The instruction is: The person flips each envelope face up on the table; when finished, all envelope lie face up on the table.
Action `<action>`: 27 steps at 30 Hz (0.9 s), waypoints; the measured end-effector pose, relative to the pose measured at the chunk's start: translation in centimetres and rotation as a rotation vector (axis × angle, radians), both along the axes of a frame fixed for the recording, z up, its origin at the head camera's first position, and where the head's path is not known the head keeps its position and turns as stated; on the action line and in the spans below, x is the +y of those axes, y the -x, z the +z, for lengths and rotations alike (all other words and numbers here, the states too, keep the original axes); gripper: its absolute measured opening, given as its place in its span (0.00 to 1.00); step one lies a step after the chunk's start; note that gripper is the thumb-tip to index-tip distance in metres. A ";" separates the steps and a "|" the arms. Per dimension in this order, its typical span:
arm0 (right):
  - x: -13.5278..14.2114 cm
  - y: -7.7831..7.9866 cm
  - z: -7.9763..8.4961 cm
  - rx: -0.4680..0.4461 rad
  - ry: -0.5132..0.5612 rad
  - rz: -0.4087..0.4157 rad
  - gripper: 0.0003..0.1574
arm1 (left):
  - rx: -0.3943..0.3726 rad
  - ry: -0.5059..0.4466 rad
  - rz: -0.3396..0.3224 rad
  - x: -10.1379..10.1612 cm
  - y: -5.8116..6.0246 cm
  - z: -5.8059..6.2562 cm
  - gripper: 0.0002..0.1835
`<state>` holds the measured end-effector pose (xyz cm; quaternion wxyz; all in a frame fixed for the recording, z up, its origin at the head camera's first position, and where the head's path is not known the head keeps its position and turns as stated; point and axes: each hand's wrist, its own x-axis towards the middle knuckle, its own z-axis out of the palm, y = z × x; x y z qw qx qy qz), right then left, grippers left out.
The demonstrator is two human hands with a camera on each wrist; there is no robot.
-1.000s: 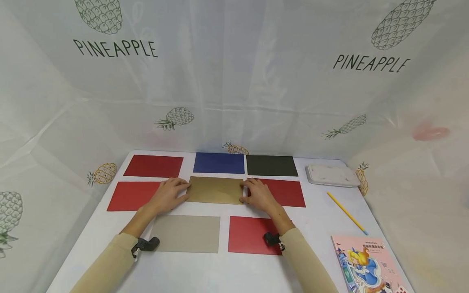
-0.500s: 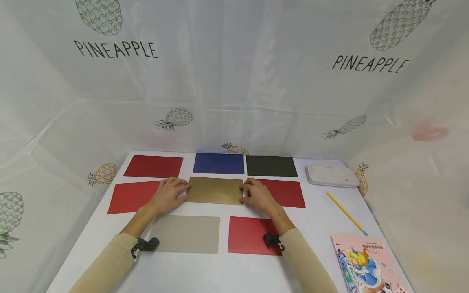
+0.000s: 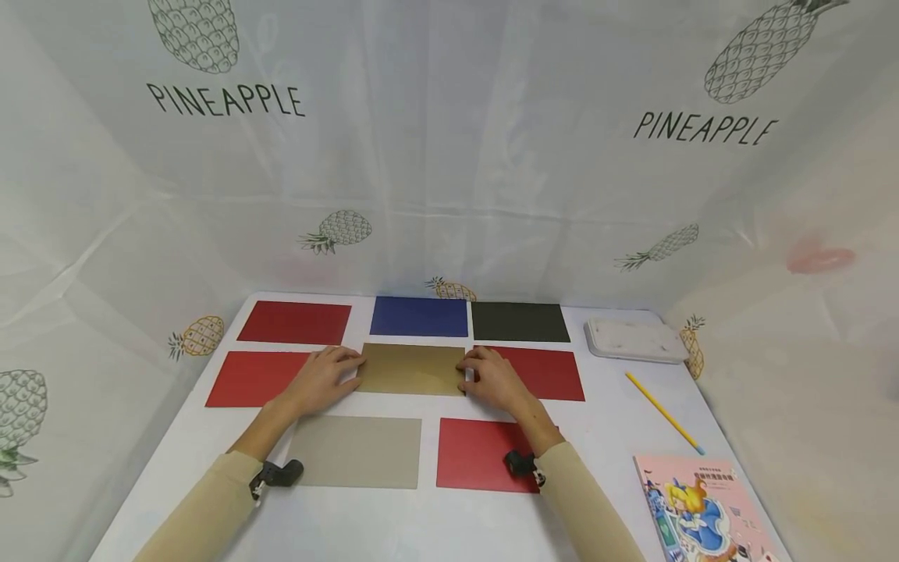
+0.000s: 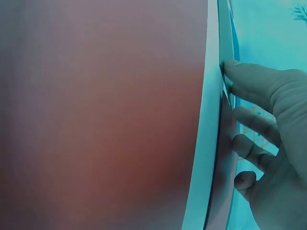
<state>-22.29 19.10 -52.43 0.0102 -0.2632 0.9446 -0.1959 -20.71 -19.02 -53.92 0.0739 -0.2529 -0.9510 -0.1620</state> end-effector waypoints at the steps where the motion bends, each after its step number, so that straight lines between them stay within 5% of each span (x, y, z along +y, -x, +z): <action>1: 0.0 0.0 -0.1 -0.003 -0.001 0.000 0.24 | -0.003 -0.015 -0.009 -0.1 0.0 -0.1 0.23; 12: -0.3 -0.2 -0.2 -0.014 0.014 0.001 0.25 | -0.059 -0.187 -0.082 -1.7 0.0 -1.8 0.25; 27: -0.5 -0.1 0.0 0.009 -0.045 -0.010 0.24 | -0.122 -0.192 -0.071 -3.2 -0.4 -1.3 0.27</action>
